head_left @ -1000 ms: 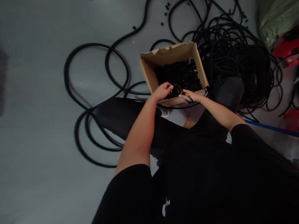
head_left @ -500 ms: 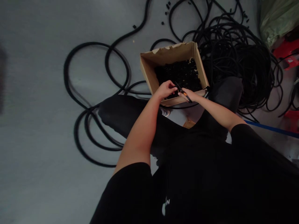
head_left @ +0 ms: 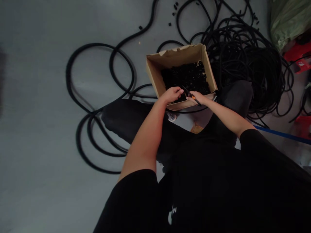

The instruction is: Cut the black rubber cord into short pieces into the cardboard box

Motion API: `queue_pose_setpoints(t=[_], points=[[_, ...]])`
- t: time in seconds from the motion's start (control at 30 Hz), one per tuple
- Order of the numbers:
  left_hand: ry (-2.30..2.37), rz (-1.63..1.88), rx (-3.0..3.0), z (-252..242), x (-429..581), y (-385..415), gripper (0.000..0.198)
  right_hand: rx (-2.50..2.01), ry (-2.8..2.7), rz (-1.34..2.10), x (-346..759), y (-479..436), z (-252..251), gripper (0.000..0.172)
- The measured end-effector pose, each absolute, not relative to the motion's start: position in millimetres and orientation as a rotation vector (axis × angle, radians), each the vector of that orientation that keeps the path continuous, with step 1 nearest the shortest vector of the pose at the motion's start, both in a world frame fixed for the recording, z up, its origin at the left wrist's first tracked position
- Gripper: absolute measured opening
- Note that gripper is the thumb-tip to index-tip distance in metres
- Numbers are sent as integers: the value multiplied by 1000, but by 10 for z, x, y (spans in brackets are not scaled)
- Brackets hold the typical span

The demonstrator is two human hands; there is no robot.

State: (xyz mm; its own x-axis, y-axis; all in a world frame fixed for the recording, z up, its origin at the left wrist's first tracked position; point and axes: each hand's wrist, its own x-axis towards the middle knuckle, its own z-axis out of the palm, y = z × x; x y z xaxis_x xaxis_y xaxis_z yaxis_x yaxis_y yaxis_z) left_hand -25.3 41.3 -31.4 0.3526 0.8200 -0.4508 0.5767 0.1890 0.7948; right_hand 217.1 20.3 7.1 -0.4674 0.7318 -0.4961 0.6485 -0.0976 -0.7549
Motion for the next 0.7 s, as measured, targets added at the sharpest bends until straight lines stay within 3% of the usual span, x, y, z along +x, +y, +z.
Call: queue_pose_setpoints(t=[0.13,0.27,0.47,0.7], points=[[1348,297,1420,-386,-310,453,52,-1719,-2083,1531,2184,213,126,33],[1349,337,1367,-370,-319,465,59,-1665,-2007,1644,2199,159,69,38],[1292,194,1247,-281,-263,402,56,-1534,-1967,1800,2218,138,-73,40],[1422,397,1377,-480,-356,499,51,-1672,-1880,1778,2235,181,-64,40]])
